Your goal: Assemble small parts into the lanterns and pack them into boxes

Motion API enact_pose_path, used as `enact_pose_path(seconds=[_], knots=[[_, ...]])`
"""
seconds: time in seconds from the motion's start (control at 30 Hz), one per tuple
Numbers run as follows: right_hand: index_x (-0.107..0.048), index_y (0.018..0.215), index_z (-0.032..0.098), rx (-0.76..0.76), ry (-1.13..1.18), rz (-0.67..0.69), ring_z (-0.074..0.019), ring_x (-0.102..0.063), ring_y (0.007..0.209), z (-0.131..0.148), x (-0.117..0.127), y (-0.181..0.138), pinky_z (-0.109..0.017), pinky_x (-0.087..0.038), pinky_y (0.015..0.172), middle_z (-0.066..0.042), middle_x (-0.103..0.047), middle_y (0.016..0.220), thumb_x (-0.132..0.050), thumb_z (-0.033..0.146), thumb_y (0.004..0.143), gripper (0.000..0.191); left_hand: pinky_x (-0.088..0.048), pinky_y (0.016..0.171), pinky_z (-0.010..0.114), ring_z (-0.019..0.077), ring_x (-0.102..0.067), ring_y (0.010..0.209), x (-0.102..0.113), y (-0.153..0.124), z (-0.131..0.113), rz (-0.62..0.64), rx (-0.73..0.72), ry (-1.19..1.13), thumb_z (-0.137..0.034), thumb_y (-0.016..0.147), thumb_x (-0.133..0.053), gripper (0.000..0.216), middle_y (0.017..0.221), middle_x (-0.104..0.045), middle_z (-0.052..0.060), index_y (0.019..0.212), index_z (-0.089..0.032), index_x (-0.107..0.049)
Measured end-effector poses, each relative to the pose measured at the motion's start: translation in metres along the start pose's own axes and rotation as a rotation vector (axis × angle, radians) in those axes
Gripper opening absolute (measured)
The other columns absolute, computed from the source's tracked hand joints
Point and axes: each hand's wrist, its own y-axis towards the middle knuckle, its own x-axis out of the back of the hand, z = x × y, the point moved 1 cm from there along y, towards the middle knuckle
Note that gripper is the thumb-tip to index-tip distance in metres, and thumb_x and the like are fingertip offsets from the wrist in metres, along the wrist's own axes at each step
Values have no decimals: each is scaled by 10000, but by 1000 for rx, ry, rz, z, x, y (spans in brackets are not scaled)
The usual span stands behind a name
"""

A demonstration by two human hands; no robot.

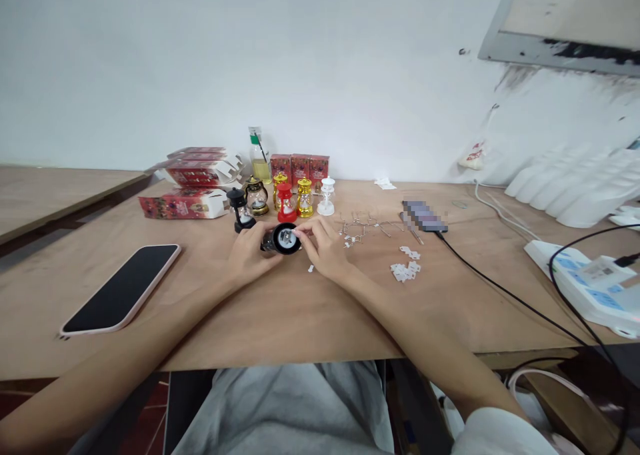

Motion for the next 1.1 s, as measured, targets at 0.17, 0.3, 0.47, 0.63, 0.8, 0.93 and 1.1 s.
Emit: enact_pose_path(seconds=[0.17,0.3,0.47,0.63,0.8,0.93,1.1], knots=[[-596,863,211,27,-34,50,-173,-563,785,-2,0,-1,-338,-465,737,-47,-617,813,-494,267,918,128,-419,848,376,252,-608,1027,0,-1,0,5,-14,-3,-220,686,-603,450,1108,-649,72,1120,-190,-488],[-609,845,215,26,-6,41,-177,-562,796,-1,-1,0,-337,-460,738,-42,-618,807,-518,267,905,121,-416,844,375,254,-610,1018,-1,-1,1,3,-12,8,-226,688,-605,452,1089,-650,68,1124,-191,-490],[-610,816,218,-105,80,13,-153,-563,748,0,0,2,-300,-469,685,-23,-600,801,-573,306,874,112,-410,844,367,247,-607,1027,-1,-1,1,6,-24,3,-222,694,-602,447,1101,-649,64,1125,-195,-488],[-614,832,213,-4,7,34,-162,-562,762,-1,1,0,-316,-465,712,-38,-604,799,-538,265,897,113,-415,842,365,247,-604,1033,-1,-1,2,3,-39,10,-211,691,-603,456,1109,-642,66,1132,-187,-490],[-621,853,220,49,-63,74,-187,-561,792,-2,1,-2,-343,-454,748,-56,-607,820,-491,263,918,152,-412,837,365,248,-607,1017,-2,-1,1,2,-21,27,-229,695,-610,440,1081,-649,63,1118,-196,-495],[-615,864,225,56,-26,72,-180,-564,803,-1,2,-1,-327,-451,749,-47,-614,823,-471,232,925,156,-406,824,362,249,-609,1007,-2,-1,0,1,-23,35,-232,705,-607,425,1078,-655,69,1115,-202,-499],[-609,829,219,-28,63,66,-155,-566,763,0,2,2,-302,-466,710,-27,-619,793,-512,270,909,136,-407,815,366,253,-609,1003,-2,-1,0,5,-22,34,-236,701,-611,426,1084,-654,70,1111,-196,-501]])
